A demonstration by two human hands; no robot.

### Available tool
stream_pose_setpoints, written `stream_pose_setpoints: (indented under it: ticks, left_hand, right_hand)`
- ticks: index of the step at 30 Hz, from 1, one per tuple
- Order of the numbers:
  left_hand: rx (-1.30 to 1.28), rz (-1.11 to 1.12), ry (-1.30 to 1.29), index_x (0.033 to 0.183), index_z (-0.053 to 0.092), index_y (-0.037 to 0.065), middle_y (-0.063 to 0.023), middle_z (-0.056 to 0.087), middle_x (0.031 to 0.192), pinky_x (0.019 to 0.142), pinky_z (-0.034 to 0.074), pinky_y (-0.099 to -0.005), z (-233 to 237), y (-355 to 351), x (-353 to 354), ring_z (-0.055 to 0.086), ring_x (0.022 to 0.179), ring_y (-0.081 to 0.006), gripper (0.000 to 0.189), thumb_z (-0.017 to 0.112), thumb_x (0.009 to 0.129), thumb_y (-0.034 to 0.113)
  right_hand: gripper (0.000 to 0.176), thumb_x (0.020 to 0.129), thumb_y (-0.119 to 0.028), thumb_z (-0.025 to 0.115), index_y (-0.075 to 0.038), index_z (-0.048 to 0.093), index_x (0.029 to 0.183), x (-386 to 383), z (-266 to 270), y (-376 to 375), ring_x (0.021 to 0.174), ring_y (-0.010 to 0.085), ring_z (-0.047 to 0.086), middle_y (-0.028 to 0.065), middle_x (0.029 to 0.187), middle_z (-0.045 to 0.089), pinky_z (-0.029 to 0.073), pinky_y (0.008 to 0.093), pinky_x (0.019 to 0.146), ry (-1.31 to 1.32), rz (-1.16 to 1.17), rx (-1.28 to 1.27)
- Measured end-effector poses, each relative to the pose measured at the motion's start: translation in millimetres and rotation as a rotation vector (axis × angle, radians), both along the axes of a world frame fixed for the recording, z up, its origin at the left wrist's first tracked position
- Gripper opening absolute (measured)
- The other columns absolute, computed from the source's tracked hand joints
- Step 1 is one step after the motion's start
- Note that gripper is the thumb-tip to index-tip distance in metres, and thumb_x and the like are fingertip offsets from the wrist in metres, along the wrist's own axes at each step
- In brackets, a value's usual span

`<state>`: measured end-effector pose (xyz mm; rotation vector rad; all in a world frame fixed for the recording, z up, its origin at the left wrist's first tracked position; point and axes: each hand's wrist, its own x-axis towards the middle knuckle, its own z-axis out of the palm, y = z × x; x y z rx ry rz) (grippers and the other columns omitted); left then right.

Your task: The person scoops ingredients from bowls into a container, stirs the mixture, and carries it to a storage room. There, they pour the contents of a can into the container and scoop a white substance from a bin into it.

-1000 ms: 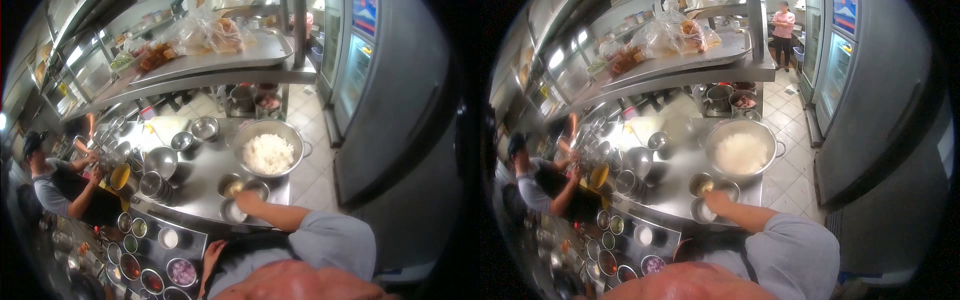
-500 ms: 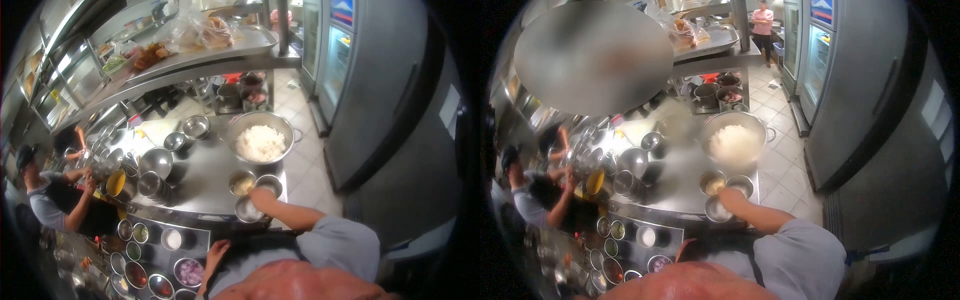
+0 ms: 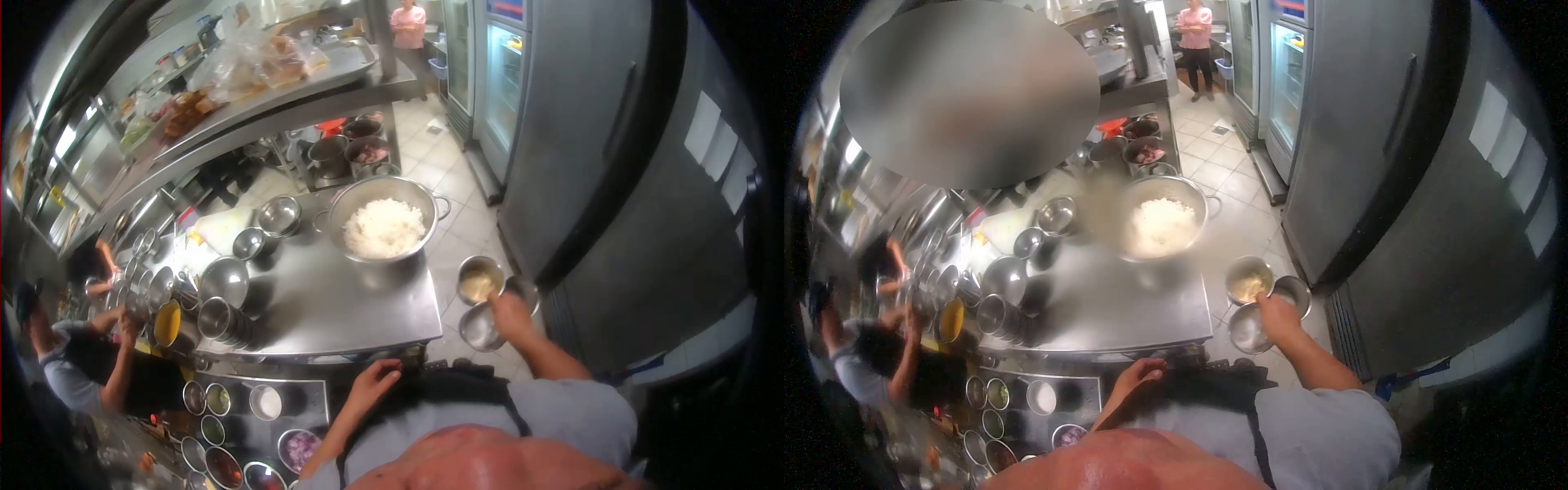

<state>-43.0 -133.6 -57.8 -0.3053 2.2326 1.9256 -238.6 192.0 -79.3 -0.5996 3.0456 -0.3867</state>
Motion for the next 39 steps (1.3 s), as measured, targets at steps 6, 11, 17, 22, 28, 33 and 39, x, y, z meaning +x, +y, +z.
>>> stream_pose_setpoints:
  ticks: [6, 11, 17, 22, 28, 33, 39]
  left_hand:
    - [0.088, -0.203, -0.163, 0.125, 0.062, 0.004, -0.0083, 0.067, 0.119, 0.100, 0.044, -0.0289, 3, 63, -108, 0.059, 0.115, -0.0155, 0.036, 0.063, 0.095, 0.026]
    - [0.173, -0.381, -0.115, 0.130, 0.058, 0.004, -0.0080, 0.064, 0.124, 0.101, 0.043, -0.0301, -4, 146, -233, 0.058, 0.117, -0.0167, 0.040, 0.062, 0.096, 0.025]
    - [0.256, -0.556, -0.076, 0.137, 0.051, 0.005, -0.0070, 0.056, 0.135, 0.103, 0.041, -0.0313, 47, 190, -332, 0.049, 0.126, -0.0159, 0.045, 0.059, 0.098, 0.025]
    - [0.389, -0.470, -0.039, 0.140, 0.049, 0.003, -0.0119, 0.050, 0.143, 0.116, 0.026, -0.0388, 70, 179, -376, 0.038, 0.140, -0.0243, 0.055, 0.058, 0.096, 0.035]
    - [0.458, -0.402, 0.137, 0.142, 0.048, 0.003, -0.0135, 0.043, 0.151, 0.120, 0.014, -0.0437, 47, 160, -472, 0.023, 0.148, -0.0292, 0.063, 0.048, 0.098, 0.049]
    - [0.504, -0.346, 0.139, 0.143, 0.047, 0.002, -0.0139, 0.041, 0.152, 0.120, 0.008, -0.0453, 87, 144, -597, 0.020, 0.149, -0.0305, 0.077, 0.049, 0.093, 0.061]
    - [0.416, -0.479, 0.290, 0.145, 0.044, 0.002, -0.0180, 0.032, 0.156, 0.120, 0.002, -0.0488, -12, 105, -721, 0.010, 0.151, -0.0299, 0.089, 0.041, 0.090, 0.072]
  right_hand:
    - [0.018, 0.092, -0.014, 0.047, -0.007, 0.056, 0.105, -65, -12, 91, 0.088, 0.0410, 0.065, 0.0221, 0.095, 0.062, 0.052, 0.0507, 0.075, -0.098, -0.140, 0.042]
    - [0.016, 0.089, -0.013, 0.049, -0.007, 0.056, 0.102, -158, -25, 151, 0.086, 0.0406, 0.064, 0.0217, 0.092, 0.061, 0.051, 0.0507, 0.073, -0.103, -0.042, 0.044]
    - [0.017, 0.085, -0.009, 0.050, -0.006, 0.058, 0.100, -301, 4, 154, 0.082, 0.0397, 0.062, 0.0207, 0.085, 0.058, 0.049, 0.0511, 0.073, 0.032, 0.148, -0.069]
    - [0.019, 0.092, -0.010, 0.047, -0.009, 0.059, 0.107, -434, -4, 128, 0.090, 0.0410, 0.060, 0.0209, 0.095, 0.058, 0.048, 0.0496, 0.077, -0.052, 0.239, -0.063]
    - [0.018, 0.092, -0.012, 0.051, -0.011, 0.059, 0.108, -596, -19, 78, 0.090, 0.0421, 0.060, 0.0203, 0.097, 0.058, 0.048, 0.0504, 0.075, -0.004, 0.276, -0.205]
    - [0.026, 0.094, -0.017, 0.041, -0.002, 0.059, 0.106, -714, 2, 80, 0.098, 0.0436, 0.059, 0.0256, 0.102, 0.060, 0.047, 0.0513, 0.082, -0.068, 0.191, -0.131]
    - [0.017, 0.089, -0.012, 0.051, -0.008, 0.058, 0.104, -861, -21, 92, 0.092, 0.0448, 0.059, 0.0243, 0.095, 0.059, 0.046, 0.0527, 0.078, 0.032, 0.056, -0.212]
